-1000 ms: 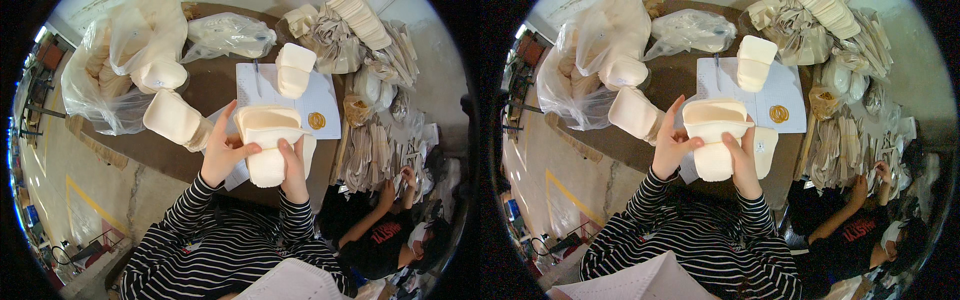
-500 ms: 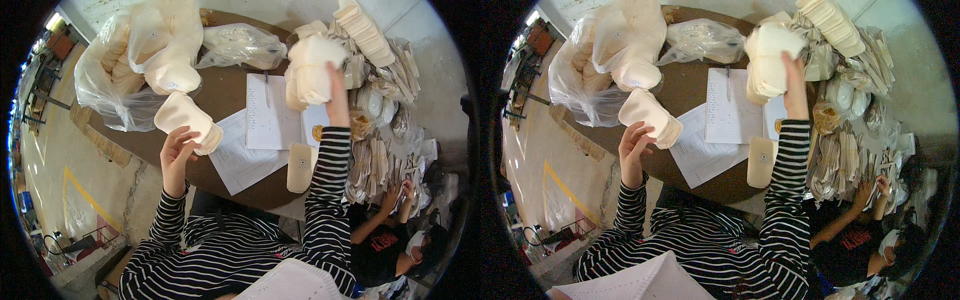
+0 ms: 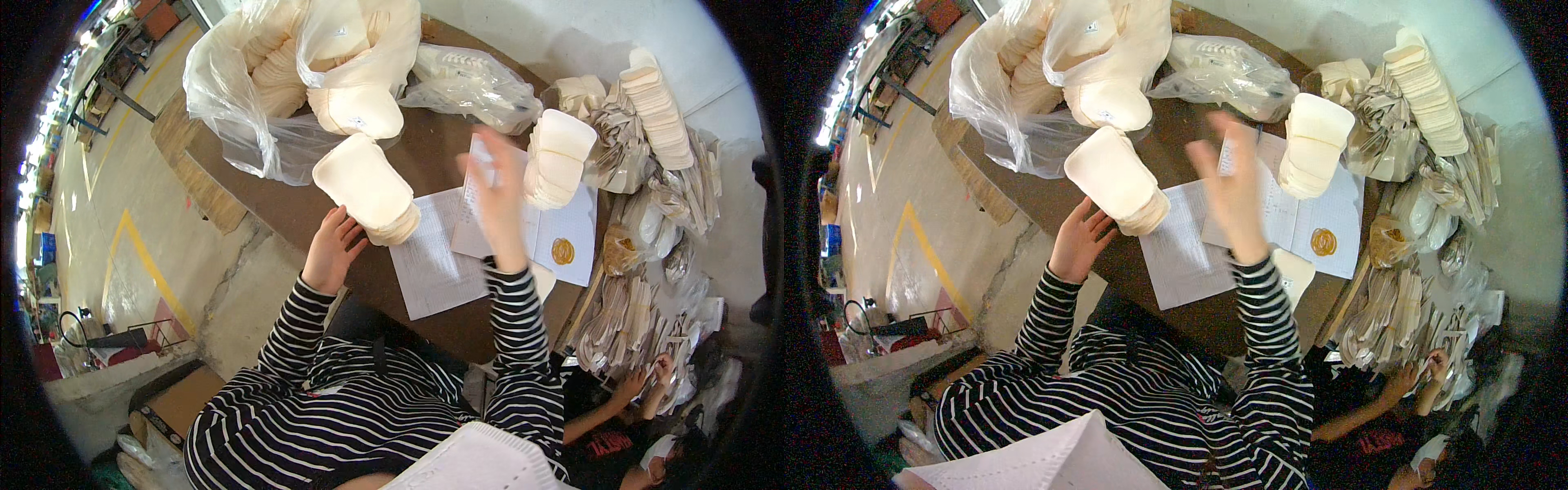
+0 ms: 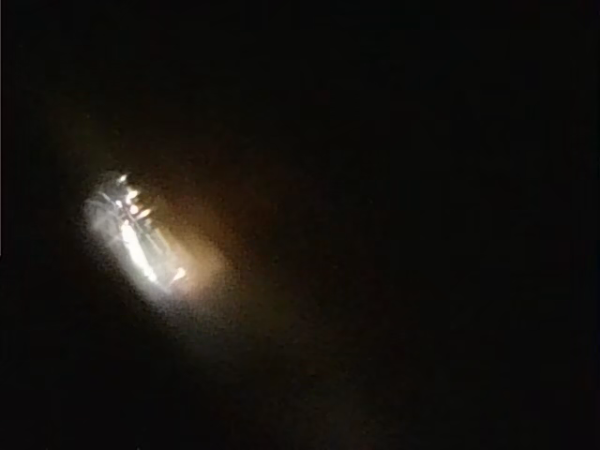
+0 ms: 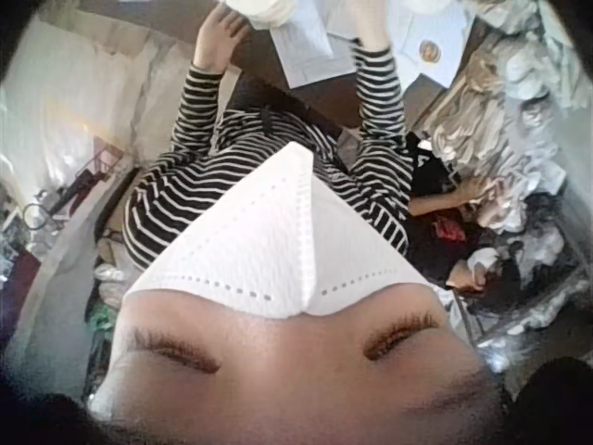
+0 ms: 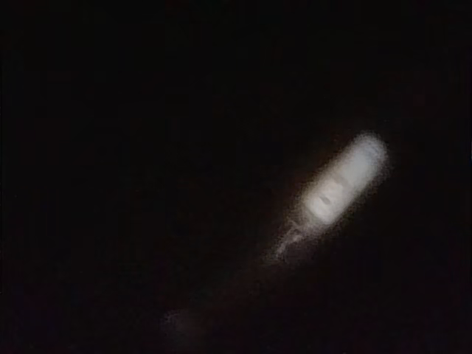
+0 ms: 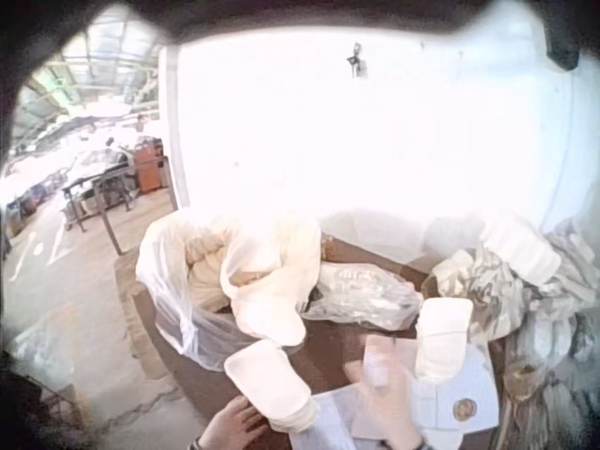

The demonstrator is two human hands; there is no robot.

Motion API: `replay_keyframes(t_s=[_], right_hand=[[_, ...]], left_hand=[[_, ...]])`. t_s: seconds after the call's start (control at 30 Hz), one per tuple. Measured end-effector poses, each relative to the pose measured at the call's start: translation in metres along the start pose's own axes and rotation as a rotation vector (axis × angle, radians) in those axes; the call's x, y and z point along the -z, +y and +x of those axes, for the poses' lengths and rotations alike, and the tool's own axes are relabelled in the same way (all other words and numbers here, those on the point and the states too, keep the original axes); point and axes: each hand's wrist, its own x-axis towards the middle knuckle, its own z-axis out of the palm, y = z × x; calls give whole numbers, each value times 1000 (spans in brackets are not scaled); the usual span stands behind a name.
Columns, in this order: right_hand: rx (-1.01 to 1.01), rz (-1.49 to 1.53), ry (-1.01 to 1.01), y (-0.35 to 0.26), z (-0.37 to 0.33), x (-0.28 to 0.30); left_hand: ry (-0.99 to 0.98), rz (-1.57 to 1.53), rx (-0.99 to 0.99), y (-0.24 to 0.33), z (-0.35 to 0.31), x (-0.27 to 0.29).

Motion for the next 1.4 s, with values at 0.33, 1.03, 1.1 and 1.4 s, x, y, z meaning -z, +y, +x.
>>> replay_keyframes(t_s=[0.33,1.03,1.1,1.4], right_hand=[[-464,417,-491,12,-47,-91],[-458,229,-318,10,-39,-73],[-488,192,-342,6,-37,-71],[-381,-24,-208,-21,-44,-79]], left_hand=[[19,61,-116,11,-1,-21],[-40,922,-491,-2,32,-22],[-37,885,-482,-1,29,-21],[-46,1055,-598,-9,10,-32]])
